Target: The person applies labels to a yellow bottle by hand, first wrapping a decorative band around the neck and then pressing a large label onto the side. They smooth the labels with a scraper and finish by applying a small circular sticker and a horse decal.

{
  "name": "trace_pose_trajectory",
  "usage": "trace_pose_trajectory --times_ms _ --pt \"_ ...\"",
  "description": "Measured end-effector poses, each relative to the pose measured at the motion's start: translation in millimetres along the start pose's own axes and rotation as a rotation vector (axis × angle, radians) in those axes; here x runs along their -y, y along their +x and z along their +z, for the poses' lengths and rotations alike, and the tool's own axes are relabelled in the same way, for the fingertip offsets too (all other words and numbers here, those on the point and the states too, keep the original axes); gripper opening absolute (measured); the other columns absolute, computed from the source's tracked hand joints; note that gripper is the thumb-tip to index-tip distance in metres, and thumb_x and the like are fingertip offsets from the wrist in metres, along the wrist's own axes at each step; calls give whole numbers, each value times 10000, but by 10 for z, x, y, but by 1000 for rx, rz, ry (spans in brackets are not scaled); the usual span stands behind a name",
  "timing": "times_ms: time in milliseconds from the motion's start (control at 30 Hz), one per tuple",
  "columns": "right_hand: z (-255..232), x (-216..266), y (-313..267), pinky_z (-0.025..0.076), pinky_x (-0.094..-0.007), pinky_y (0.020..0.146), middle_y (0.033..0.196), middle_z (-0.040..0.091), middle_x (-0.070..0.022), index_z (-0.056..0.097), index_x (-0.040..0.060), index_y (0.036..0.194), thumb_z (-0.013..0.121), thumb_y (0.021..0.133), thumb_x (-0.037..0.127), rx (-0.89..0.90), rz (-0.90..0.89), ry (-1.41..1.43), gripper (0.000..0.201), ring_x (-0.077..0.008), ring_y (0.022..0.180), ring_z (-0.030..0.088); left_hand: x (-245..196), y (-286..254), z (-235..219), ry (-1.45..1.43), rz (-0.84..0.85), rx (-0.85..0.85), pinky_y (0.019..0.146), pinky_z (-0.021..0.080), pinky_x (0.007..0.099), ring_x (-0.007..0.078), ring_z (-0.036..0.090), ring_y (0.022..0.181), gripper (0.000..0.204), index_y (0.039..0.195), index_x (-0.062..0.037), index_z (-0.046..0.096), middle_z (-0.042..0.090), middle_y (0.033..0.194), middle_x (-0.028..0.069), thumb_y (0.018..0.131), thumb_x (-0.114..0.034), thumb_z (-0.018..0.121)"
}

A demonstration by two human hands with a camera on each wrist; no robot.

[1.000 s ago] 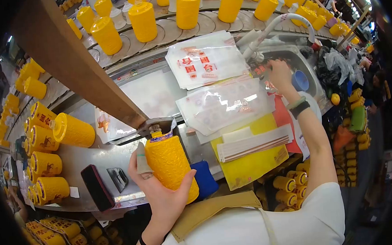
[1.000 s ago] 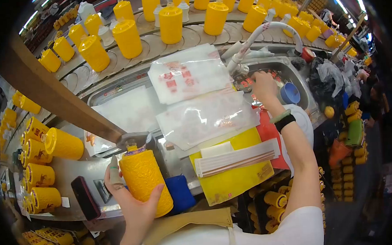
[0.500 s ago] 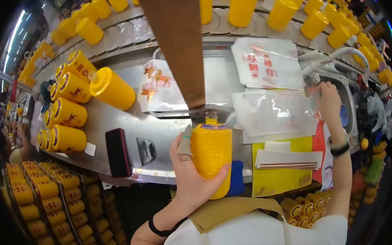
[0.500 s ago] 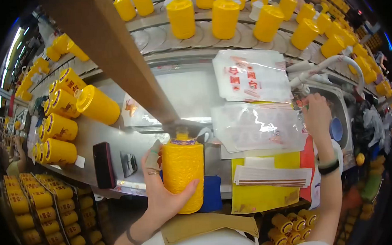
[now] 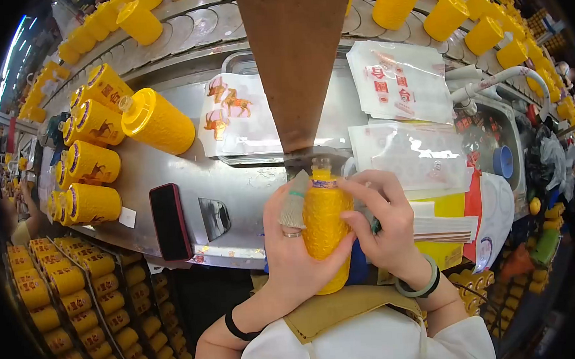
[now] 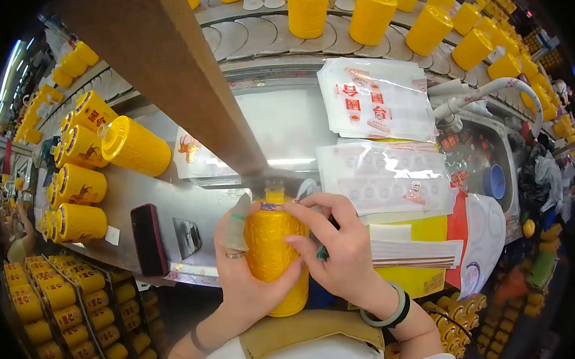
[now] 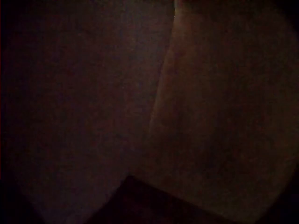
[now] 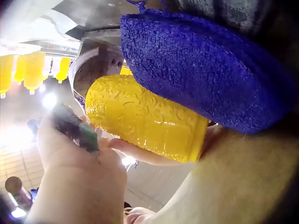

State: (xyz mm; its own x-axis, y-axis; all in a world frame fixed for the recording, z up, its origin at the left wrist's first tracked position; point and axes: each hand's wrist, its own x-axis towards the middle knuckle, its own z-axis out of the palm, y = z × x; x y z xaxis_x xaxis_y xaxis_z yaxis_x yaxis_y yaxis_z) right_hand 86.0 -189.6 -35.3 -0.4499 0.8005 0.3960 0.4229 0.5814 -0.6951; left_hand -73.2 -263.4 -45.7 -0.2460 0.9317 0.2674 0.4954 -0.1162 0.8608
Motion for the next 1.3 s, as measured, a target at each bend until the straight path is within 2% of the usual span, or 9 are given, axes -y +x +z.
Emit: trace_pose_trajectory --times_ms 67,300,367,567,733,800,933,1000,1300 --pt "7 1 -7 516 -331 686 1193 592 -146 726 62 1234 800 818 69 -35 36 -1 423 -224 776 574 -41 26 -7 134 87 -30 1077 441 486 405 480 1309 773 1376 2 550 509 1368 202 724 -215 905" --pt "12 -87 -21 498 -320 696 1249 561 -144 737 92 1229 794 807 71 36 27 12 426 -207 748 538 -2 39 6 45 58 6 1079 438 489 402 453 1337 708 1344 -4 583 496 1378 187 737 -201 889" --pt "-5 -121 -42 501 -331 713 1247 570 -137 736 84 1223 776 847 100 42 67 35 378 -213 766 547 -36 71 -37 169 167 44 1083 438 431 352 511 1290 798 1406 8 511 483 1385 198 719 -120 897" --pt "-116 -212 31 533 -340 773 1239 647 -144 704 59 1254 686 935 63 10 198 188 320 -248 893 636 165 39 -114 -28 85 76 1105 440 438 336 543 1286 781 1418 15 502 506 1385 190 738 -95 870" --pt "-168 -285 341 552 -369 814 1237 663 -137 677 51 1277 633 927 -15 148 -66 83 359 -275 975 650 360 -9 -138 -244 -11 126 1114 434 432 328 538 1297 805 1440 15 484 501 1402 190 751 -134 873" --pt "-209 -249 445 544 -367 792 1149 682 -118 658 58 1300 644 915 -15 310 108 274 393 -266 974 637 321 8 -140 -284 -29 105 1107 432 429 335 522 1309 787 1424 8 514 498 1416 203 754 -168 887" --pt "-303 -283 599 523 -352 753 1002 680 -104 636 59 1325 658 924 15 410 69 207 404 -229 877 627 18 70 -174 -58 34 98 1138 410 428 304 509 1324 892 1490 16 402 491 1389 172 757 -138 887" --pt "-318 -284 621 494 -328 728 872 652 -79 634 53 1301 672 940 63 481 241 363 364 -190 774 594 -40 49 -106 -8 35 69 1135 408 433 305 503 1323 911 1492 10 400 491 1387 173 749 -152 902" --pt "-388 -329 739 471 -333 703 781 613 -68 648 37 1165 717 936 154 599 242 281 266 -180 732 578 -90 79 -40 151 133 58 1104 424 455 376 497 1311 776 1392 -5 541 516 1386 194 731 -169 913"
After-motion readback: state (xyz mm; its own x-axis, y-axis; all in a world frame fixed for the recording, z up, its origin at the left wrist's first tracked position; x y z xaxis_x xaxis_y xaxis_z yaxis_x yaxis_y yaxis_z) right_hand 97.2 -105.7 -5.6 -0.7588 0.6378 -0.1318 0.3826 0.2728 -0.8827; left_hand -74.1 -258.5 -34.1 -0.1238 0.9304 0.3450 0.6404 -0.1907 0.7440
